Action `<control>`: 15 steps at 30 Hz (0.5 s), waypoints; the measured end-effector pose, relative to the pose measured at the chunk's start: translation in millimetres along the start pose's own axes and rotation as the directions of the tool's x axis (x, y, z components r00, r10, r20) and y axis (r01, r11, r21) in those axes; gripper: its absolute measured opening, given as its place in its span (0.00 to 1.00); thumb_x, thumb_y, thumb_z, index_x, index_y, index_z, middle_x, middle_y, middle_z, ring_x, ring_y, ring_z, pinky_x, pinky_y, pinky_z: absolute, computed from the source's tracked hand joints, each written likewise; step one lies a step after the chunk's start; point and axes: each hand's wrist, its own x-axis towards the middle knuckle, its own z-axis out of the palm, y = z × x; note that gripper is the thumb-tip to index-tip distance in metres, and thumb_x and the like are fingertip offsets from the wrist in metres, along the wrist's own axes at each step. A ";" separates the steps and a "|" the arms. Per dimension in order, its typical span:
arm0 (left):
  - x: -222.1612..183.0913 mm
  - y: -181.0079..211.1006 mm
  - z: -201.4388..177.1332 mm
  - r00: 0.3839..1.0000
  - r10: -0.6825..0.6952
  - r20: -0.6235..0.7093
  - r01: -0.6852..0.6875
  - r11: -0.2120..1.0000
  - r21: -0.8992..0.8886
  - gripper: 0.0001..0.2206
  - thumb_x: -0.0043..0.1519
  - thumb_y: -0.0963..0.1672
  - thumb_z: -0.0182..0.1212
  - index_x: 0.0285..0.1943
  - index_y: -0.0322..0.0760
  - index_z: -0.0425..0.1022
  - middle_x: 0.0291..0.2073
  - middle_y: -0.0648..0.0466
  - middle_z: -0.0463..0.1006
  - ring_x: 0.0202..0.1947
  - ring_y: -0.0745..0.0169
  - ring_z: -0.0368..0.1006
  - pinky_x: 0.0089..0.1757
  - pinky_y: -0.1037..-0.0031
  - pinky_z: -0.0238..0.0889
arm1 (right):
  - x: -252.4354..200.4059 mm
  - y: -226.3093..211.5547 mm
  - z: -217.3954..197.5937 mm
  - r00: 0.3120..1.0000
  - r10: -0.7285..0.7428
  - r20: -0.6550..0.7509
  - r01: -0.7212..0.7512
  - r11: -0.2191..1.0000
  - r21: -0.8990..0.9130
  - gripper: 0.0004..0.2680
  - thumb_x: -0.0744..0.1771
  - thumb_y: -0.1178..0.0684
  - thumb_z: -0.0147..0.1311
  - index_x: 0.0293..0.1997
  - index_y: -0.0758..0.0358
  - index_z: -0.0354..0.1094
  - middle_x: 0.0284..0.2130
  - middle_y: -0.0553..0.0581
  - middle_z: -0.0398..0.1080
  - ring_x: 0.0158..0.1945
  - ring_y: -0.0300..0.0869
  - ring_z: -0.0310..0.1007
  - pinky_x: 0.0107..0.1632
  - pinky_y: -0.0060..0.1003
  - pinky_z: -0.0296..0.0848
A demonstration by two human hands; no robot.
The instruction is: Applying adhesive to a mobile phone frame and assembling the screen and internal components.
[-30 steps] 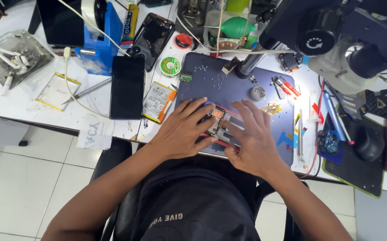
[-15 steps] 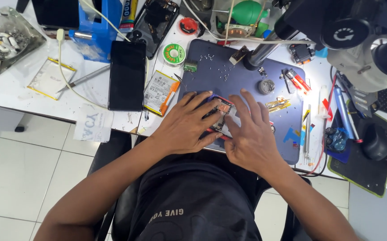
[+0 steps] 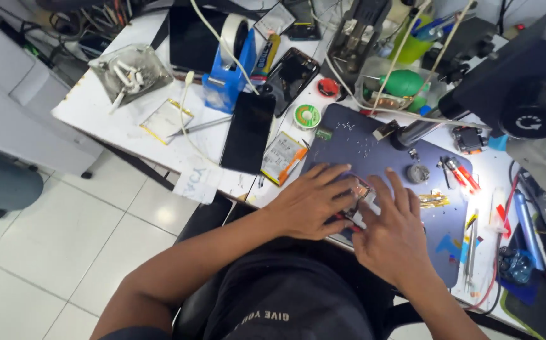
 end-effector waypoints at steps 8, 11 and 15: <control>-5.2 17.0 20.5 0.997 -0.024 -0.067 0.022 0.999 -0.034 0.24 0.64 0.53 0.53 0.60 0.32 0.73 0.58 0.47 0.77 0.66 0.37 0.68 0.62 0.46 0.59 | -23.6 -3.7 17.0 0.988 -0.001 -0.152 0.002 1.000 0.001 0.17 0.57 0.47 0.50 0.47 0.59 0.74 0.59 0.64 0.66 0.68 0.63 0.62 0.57 0.60 0.67; -2.8 17.5 14.3 0.999 -0.027 -0.046 0.028 0.999 0.029 0.28 0.64 0.54 0.49 0.61 0.28 0.74 0.54 0.45 0.79 0.65 0.40 0.69 0.64 0.53 0.56 | -29.5 1.4 37.4 0.968 0.087 -0.236 -0.085 0.996 0.018 0.20 0.52 0.44 0.53 0.45 0.51 0.76 0.60 0.60 0.68 0.70 0.60 0.66 0.61 0.58 0.68; -6.0 24.2 12.6 0.998 -0.034 -0.061 0.035 0.999 0.018 0.31 0.62 0.55 0.46 0.62 0.25 0.72 0.53 0.42 0.78 0.63 0.39 0.70 0.64 0.55 0.57 | -43.3 4.1 75.8 0.914 0.148 -0.378 -0.163 0.987 -0.007 0.19 0.59 0.38 0.42 0.45 0.48 0.79 0.58 0.56 0.73 0.69 0.57 0.71 0.61 0.55 0.70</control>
